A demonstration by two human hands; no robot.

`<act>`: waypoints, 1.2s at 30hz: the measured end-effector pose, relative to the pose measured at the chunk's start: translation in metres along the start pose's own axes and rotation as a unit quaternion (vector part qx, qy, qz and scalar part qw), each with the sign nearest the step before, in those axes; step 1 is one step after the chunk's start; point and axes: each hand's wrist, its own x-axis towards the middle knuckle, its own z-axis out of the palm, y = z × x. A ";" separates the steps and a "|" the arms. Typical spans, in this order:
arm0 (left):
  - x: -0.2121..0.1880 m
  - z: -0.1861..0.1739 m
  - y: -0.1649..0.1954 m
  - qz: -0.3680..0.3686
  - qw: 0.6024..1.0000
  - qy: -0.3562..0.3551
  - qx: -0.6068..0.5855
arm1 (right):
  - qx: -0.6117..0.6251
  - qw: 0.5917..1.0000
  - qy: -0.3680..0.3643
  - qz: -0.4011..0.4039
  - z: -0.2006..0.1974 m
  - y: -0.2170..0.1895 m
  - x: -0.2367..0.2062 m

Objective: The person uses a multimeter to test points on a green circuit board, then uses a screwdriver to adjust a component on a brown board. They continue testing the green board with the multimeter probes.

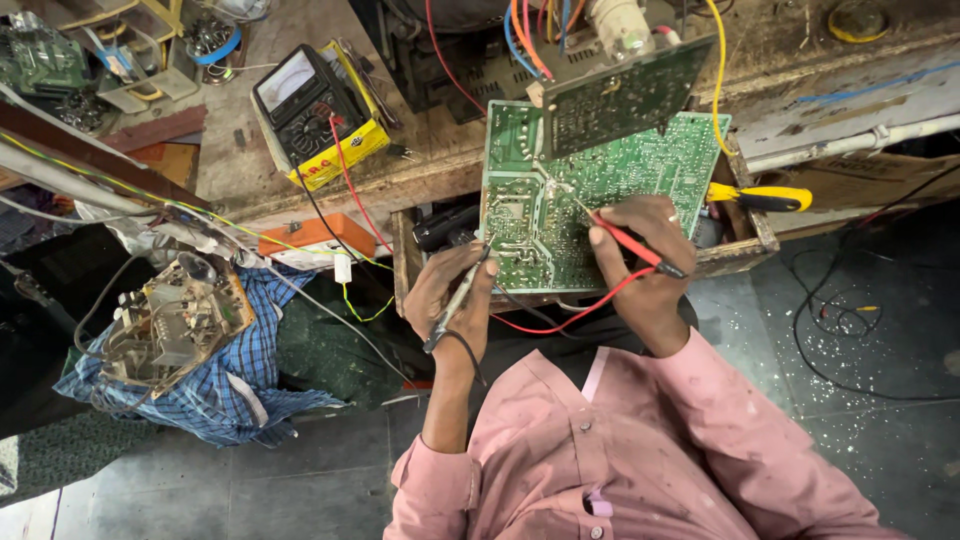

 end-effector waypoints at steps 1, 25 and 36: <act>0.000 0.001 0.001 0.002 1.000 -0.002 0.001 | 0.007 1.000 0.002 -0.002 -0.001 0.001 -0.004; 0.033 0.053 0.044 0.137 0.975 -0.137 0.113 | 0.019 0.999 0.031 -0.016 -0.001 0.020 0.009; 0.033 0.065 0.049 0.150 0.969 -0.129 0.147 | 0.038 0.999 0.021 -0.015 -0.006 0.021 0.012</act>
